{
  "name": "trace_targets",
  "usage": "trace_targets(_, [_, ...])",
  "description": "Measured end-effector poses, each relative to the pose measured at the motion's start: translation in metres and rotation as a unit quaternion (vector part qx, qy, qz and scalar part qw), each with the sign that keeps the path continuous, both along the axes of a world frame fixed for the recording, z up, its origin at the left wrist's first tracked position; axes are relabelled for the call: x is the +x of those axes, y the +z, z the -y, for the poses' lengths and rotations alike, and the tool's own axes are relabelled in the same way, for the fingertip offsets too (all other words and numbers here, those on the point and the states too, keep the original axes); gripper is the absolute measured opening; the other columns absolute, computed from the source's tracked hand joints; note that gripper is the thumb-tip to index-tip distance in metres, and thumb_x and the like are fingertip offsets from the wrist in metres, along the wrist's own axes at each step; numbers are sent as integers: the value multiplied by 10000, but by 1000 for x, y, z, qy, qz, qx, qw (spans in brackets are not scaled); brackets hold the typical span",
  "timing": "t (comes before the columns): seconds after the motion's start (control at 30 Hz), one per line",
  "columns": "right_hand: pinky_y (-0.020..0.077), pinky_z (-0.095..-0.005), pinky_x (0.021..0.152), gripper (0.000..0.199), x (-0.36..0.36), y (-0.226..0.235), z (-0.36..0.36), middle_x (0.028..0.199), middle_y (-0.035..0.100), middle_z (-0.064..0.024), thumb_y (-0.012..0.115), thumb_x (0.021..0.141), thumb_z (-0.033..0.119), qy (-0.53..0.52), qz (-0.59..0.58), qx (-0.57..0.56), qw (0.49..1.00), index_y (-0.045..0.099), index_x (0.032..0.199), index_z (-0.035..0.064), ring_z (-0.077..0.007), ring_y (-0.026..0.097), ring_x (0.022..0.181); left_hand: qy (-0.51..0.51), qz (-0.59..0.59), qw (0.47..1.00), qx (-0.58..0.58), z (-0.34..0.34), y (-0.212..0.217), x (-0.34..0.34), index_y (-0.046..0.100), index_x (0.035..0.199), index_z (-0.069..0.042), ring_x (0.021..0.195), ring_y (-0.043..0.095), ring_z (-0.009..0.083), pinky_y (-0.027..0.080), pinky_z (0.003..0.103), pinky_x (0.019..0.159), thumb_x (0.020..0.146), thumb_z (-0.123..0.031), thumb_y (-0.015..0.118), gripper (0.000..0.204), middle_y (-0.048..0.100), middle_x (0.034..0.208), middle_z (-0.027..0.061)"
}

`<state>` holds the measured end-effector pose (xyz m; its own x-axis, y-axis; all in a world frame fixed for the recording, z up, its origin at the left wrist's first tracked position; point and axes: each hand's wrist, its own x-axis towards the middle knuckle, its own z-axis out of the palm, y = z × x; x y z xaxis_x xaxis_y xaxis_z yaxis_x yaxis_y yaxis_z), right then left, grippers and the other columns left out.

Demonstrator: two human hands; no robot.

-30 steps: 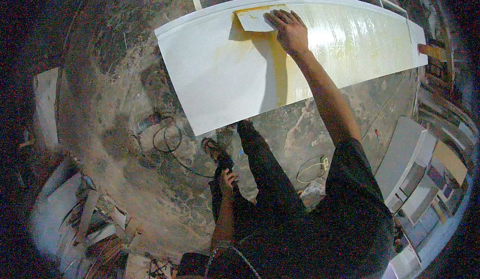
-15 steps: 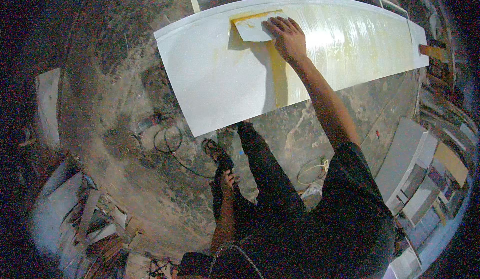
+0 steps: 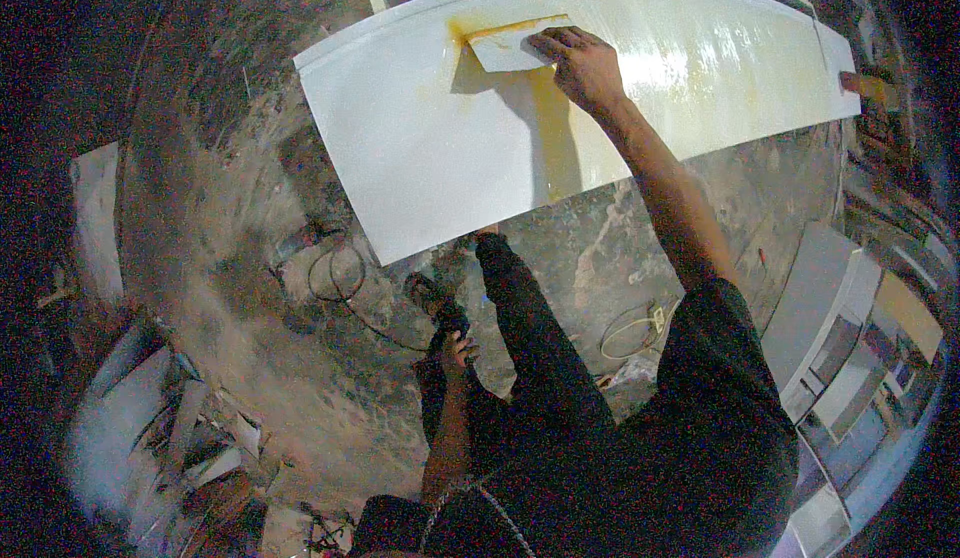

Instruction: The person applies a yellow liquid finish to a long white cabinet door using a small rectangular pad. They spread the finish evenly across the surface with repeated strokes, then set the pad and container aside and walk through the workshop.

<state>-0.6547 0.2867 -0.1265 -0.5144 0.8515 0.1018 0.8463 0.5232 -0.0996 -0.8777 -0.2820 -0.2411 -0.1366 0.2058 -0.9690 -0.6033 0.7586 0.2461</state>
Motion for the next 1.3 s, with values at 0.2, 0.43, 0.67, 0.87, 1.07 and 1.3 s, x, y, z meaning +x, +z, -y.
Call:
trace_targets(0.2, [560,-353,873,516,9,7,67,1138,687,-30,585,695,-36,7,-22,-26,999,687,1153,179,-233,655,1031,58,79,995,25,64,-54,-17,466,1372,-58,897,662,267,533,404,743,956,-528,537,632,646,1118,153])
trace_targets(0.43, [544,-376,911,505,22,26,180,1151,681,-55,565,716,-44,-16,-34,-72,997,687,1149,185,-261,645,1067,62,199,969,132,134,-98,-81,465,1367,-35,792,666,233,533,371,695,991,-466,516,574,676,984,125])
trace_targets(0.67, [553,-379,895,583,98,16,326,1149,687,-82,584,623,-119,-3,78,-215,973,708,1128,145,-283,652,1085,-59,0,987,152,73,-33,-48,493,1338,-27,697,668,211,554,324,612,993,-517,480,599,677,968,141])
trace_targets(0.87, [510,-388,964,714,-6,95,260,1227,651,-78,552,591,-100,-69,-107,-96,987,650,1243,173,-287,605,1159,-82,34,996,34,81,-36,-60,492,1343,-32,765,684,220,557,364,595,961,-539,532,637,676,1007,130])
trace_targets(1.07, [471,-415,1042,670,-94,68,112,1281,634,-50,526,693,-78,4,-103,59,993,627,1283,223,-272,595,1188,76,179,979,60,126,-75,-50,482,1371,-74,856,658,263,525,394,718,949,-545,543,635,636,1145,127])
trace_targets(1.3, [400,-450,1097,568,-120,16,35,1274,641,-50,567,786,8,12,-38,93,995,605,1300,246,-249,577,1215,76,100,992,-16,64,-5,-9,460,1385,-98,960,620,234,477,413,835,954,-601,486,663,604,1143,96])
